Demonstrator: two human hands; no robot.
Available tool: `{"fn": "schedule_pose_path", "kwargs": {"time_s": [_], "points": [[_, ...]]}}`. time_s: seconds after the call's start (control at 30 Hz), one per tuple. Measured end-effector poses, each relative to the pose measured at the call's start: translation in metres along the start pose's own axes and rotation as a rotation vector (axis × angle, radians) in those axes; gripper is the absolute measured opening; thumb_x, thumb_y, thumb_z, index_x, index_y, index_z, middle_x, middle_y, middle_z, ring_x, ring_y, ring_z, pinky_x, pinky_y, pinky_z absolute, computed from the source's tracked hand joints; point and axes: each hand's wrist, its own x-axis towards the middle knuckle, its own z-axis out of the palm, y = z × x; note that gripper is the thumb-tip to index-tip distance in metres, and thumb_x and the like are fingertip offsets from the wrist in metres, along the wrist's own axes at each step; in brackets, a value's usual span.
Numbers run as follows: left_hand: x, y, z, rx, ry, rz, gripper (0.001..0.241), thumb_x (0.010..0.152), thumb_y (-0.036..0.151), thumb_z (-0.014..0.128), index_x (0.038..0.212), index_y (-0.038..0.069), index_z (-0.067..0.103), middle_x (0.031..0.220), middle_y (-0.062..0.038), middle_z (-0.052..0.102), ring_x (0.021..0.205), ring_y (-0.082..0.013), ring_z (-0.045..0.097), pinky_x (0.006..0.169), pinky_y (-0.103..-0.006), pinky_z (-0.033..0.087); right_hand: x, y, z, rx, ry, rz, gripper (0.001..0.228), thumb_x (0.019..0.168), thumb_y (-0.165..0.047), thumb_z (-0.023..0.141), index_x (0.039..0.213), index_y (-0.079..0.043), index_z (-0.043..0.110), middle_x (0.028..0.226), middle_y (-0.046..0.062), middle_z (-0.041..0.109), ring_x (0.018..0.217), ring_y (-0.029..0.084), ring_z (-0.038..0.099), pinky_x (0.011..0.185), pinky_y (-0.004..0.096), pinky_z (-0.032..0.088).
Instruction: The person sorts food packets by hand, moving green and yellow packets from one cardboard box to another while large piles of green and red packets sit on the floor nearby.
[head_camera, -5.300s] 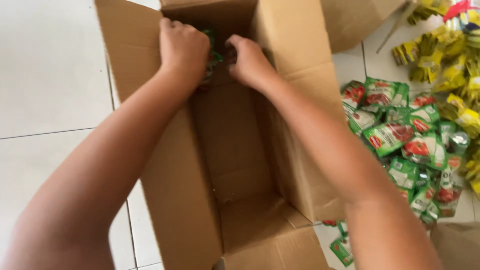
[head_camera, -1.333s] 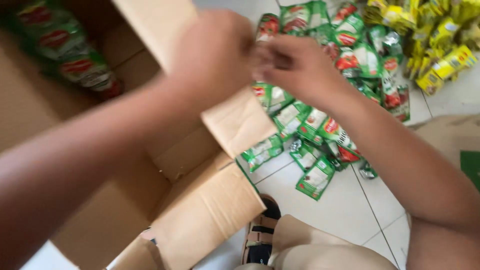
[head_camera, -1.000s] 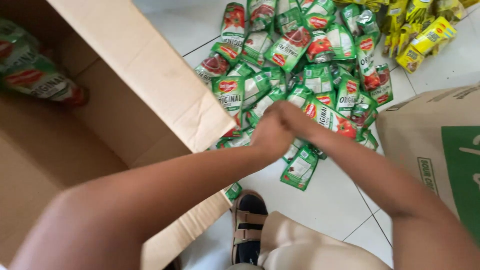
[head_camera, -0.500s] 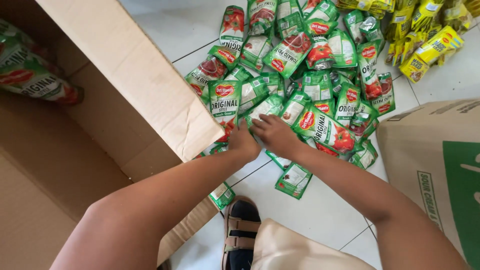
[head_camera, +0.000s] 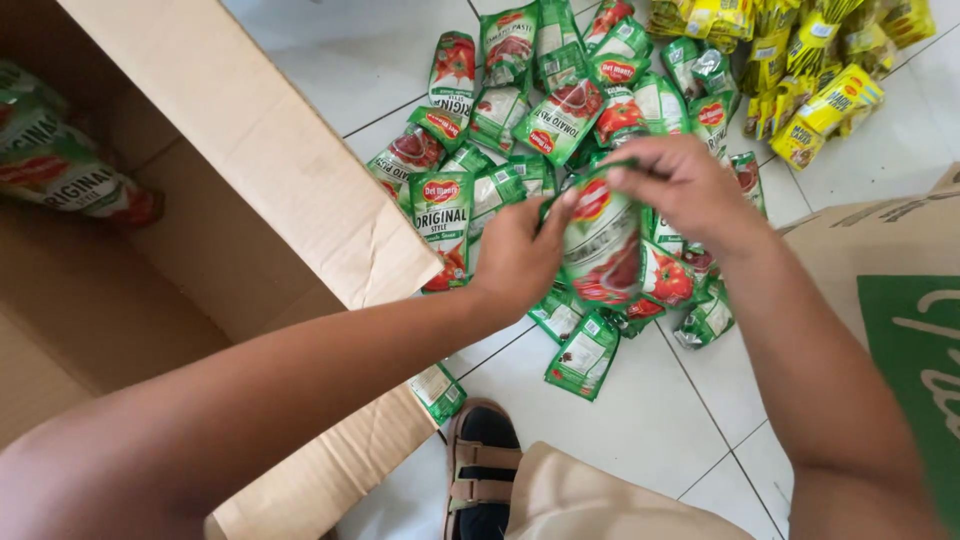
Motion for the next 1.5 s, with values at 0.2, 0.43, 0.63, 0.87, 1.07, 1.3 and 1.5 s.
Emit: {"fn": "schedule_pose_path", "kwargs": {"time_s": [0.2, 0.43, 0.63, 0.87, 1.07, 1.3, 1.5], "points": [[-0.004, 0.069, -0.060, -0.152, -0.030, 0.192, 0.045, 0.101, 0.044, 0.053, 0.090, 0.003, 0.069, 0.055, -0.009, 0.057, 0.046, -0.0145, 0.049, 0.046, -0.0386, 0.044, -0.005, -0.072, 0.000, 0.393, -0.006, -0.097, 0.026, 0.098, -0.014, 0.074, 0.120, -0.003, 0.070, 0.107, 0.002, 0.076, 0.096, 0.009, 0.069, 0.090, 0.027, 0.056], [0.019, 0.050, -0.105, -0.155, 0.086, 0.328, 0.049, 0.106, 0.044, 0.055, 0.088, 0.001, 0.068, 0.058, -0.009, 0.058, 0.057, -0.0100, 0.045, 0.051, -0.0359, 0.045, 0.010, -0.080, 0.041, 0.157, -0.252, -0.045, 0.040, 0.080, -0.009, 0.084, 0.116, -0.002, 0.069, 0.103, 0.003, 0.075, 0.092, 0.010, 0.069, 0.083, 0.029, 0.056], [0.029, 0.033, -0.108, -0.046, 0.086, 0.315, 0.047, 0.106, 0.042, 0.053, 0.090, 0.000, 0.068, 0.060, -0.009, 0.062, 0.053, -0.0174, 0.054, 0.056, -0.0370, 0.048, 0.024, -0.063, 0.063, 0.128, -0.179, -0.017, 0.037, 0.080, -0.010, 0.085, 0.113, -0.005, 0.070, 0.100, 0.003, 0.076, 0.089, 0.012, 0.071, 0.081, 0.031, 0.059], [0.066, -0.023, -0.059, 0.261, 0.179, -0.046, 0.065, 0.087, 0.030, 0.071, 0.132, -0.010, 0.046, 0.108, -0.031, 0.068, 0.104, -0.0452, 0.067, 0.090, -0.0498, 0.052, 0.048, 0.111, 0.117, 0.164, -0.124, 0.400, 0.037, 0.076, -0.016, 0.087, 0.110, -0.005, 0.075, 0.103, 0.007, 0.080, 0.091, 0.014, 0.074, 0.080, 0.031, 0.058], [0.086, -0.050, 0.004, 0.228, 0.102, -0.214, 0.060, 0.083, 0.032, 0.074, 0.125, -0.006, 0.053, 0.118, -0.029, 0.068, 0.114, -0.0445, 0.066, 0.099, -0.0485, 0.052, 0.054, 0.187, 0.147, -0.306, 0.014, 0.258, 0.039, 0.081, -0.026, 0.084, 0.115, -0.008, 0.075, 0.109, 0.011, 0.076, 0.089, 0.028, 0.068, 0.073, 0.045, 0.047], [0.097, -0.066, 0.019, 0.505, -0.029, -0.503, 0.069, 0.078, 0.041, 0.074, 0.130, 0.004, 0.049, 0.134, -0.020, 0.054, 0.126, -0.0400, 0.051, 0.099, -0.0480, 0.051, 0.074, 0.114, 0.185, -0.437, 0.116, -0.369, 0.048, 0.090, -0.020, 0.081, 0.131, -0.012, 0.059, 0.132, 0.010, 0.065, 0.128, 0.027, 0.059, 0.113, 0.042, 0.042], [0.119, -0.118, 0.031, 0.281, 0.404, -0.662, 0.067, 0.081, 0.030, 0.069, 0.134, -0.006, 0.048, 0.138, -0.024, 0.054, 0.127, -0.0414, 0.053, 0.106, -0.0516, 0.046, 0.145, 0.386, 0.255, -0.103, 0.144, -0.046, 0.039, 0.101, -0.013, 0.068, 0.134, -0.005, 0.052, 0.133, 0.012, 0.056, 0.121, 0.018, 0.053, 0.103, 0.035, 0.046]]}}
